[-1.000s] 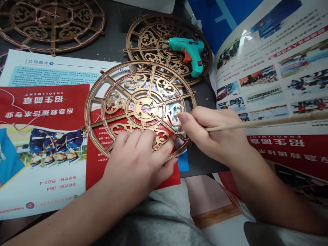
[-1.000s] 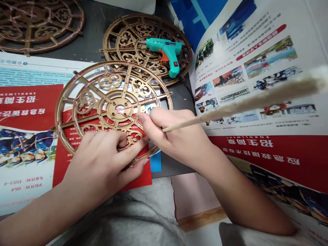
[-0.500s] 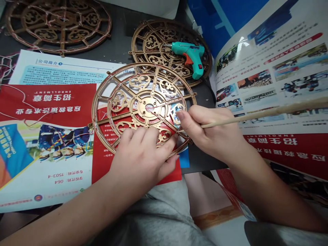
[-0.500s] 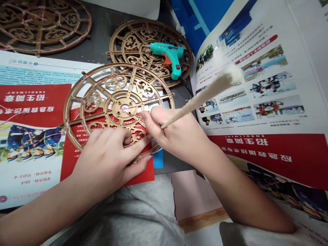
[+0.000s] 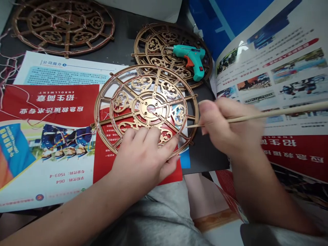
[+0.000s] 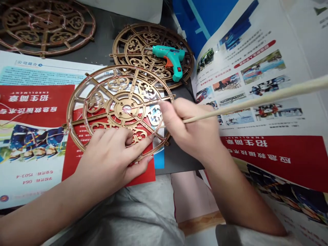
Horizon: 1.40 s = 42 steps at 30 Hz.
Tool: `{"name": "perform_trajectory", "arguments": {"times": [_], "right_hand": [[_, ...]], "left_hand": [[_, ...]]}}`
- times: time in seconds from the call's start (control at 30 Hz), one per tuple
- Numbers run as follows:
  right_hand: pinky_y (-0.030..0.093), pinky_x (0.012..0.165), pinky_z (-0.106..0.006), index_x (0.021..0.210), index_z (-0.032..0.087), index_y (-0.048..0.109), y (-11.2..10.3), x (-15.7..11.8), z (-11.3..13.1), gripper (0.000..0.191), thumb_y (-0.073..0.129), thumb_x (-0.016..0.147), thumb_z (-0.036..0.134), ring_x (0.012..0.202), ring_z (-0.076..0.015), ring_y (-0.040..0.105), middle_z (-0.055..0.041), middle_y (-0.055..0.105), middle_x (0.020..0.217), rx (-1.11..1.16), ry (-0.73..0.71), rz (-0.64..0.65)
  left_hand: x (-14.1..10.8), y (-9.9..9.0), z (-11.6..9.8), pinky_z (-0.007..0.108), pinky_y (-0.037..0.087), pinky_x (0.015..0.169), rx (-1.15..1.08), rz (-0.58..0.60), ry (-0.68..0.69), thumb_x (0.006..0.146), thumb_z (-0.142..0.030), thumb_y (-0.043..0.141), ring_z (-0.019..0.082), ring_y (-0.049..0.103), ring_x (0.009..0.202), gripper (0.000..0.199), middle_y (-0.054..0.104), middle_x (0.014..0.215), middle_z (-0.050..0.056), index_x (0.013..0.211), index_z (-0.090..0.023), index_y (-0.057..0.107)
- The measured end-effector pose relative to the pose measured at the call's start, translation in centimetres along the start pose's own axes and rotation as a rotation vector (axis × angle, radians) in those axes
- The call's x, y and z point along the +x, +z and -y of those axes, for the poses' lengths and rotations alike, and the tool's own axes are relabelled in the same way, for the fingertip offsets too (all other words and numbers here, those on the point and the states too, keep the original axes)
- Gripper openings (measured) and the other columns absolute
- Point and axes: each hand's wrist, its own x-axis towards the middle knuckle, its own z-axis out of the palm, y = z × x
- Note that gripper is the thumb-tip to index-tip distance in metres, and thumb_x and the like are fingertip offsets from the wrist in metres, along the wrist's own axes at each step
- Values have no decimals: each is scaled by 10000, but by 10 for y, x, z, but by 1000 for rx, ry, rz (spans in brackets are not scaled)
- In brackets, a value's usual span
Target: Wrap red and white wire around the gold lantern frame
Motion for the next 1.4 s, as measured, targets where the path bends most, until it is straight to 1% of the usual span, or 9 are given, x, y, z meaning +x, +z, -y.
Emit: {"name": "perform_trajectory", "arguments": {"times": [0.13, 0.4, 0.57, 0.73, 0.83, 0.93, 1.03, 1.27, 1.4], "right_hand": [[286, 494, -317, 594, 217, 480, 8, 1, -3, 498, 578, 1066, 341, 466, -102, 412, 28, 484, 497, -54, -89, 99], [236, 483, -307, 649, 209, 251, 12, 5, -3, 520, 573, 1051, 283, 460, -85, 281, 47, 306, 508, -96, -171, 94], [214, 491, -317, 656, 211, 249, 13, 5, -4, 511, 572, 1047, 277, 464, -86, 243, 49, 266, 516, -112, -169, 98], [243, 490, -306, 646, 208, 284, 12, 5, -4, 503, 579, 1049, 269, 464, -81, 303, 47, 338, 515, -104, -157, 119], [275, 489, -299, 610, 210, 366, 9, 4, -4, 502, 575, 1060, 286, 465, -88, 376, 42, 404, 509, -49, -94, 125], [283, 496, -311, 595, 212, 467, 7, 2, -6, 503, 564, 1076, 324, 486, -101, 447, 31, 455, 520, -35, 15, 53], [282, 499, -316, 591, 208, 499, 9, 0, -7, 498, 572, 1070, 318, 484, -97, 452, 32, 467, 518, -74, -13, 29], [235, 482, -328, 621, 208, 304, 15, 3, -10, 514, 587, 1047, 265, 459, -84, 270, 53, 292, 504, -134, -144, 44], [244, 483, -320, 624, 207, 295, 14, 2, -9, 521, 588, 1047, 283, 464, -82, 264, 49, 281, 502, -133, -125, 54]], "left_hand": [[1, -1, 0, 449, 383, 763, -1, 27, -12, 1008, -432, 568, 316, 605, 896, 332, 646, 972, 83, 1284, -341, 728], [5, -3, -1, 444, 369, 747, 3, 48, -16, 984, -410, 577, 314, 606, 877, 350, 649, 960, 72, 1303, -360, 712], [6, -2, -2, 443, 360, 738, 5, 28, -20, 973, -403, 584, 309, 596, 860, 360, 649, 950, 73, 1303, -359, 723], [7, -2, -2, 441, 357, 741, -9, 39, -22, 969, -409, 591, 313, 596, 873, 363, 653, 954, 80, 1302, -360, 728], [7, -3, -2, 438, 351, 734, -8, 36, -27, 957, -398, 607, 314, 601, 867, 353, 653, 943, 76, 1283, -367, 737], [7, -3, -2, 440, 349, 726, -8, 36, -27, 949, -379, 615, 317, 606, 868, 359, 656, 934, 75, 1286, -367, 737], [7, -2, -2, 437, 342, 716, -9, 30, -25, 941, -390, 625, 316, 600, 855, 345, 659, 932, 77, 1264, -360, 741], [7, 1, 0, 443, 339, 719, -6, 33, 2, 971, -424, 588, 315, 569, 837, 331, 652, 942, 84, 1261, -349, 730], [7, 1, 1, 441, 333, 707, -12, 29, 6, 985, -430, 569, 316, 563, 826, 345, 653, 944, 85, 1282, -347, 721]]}}
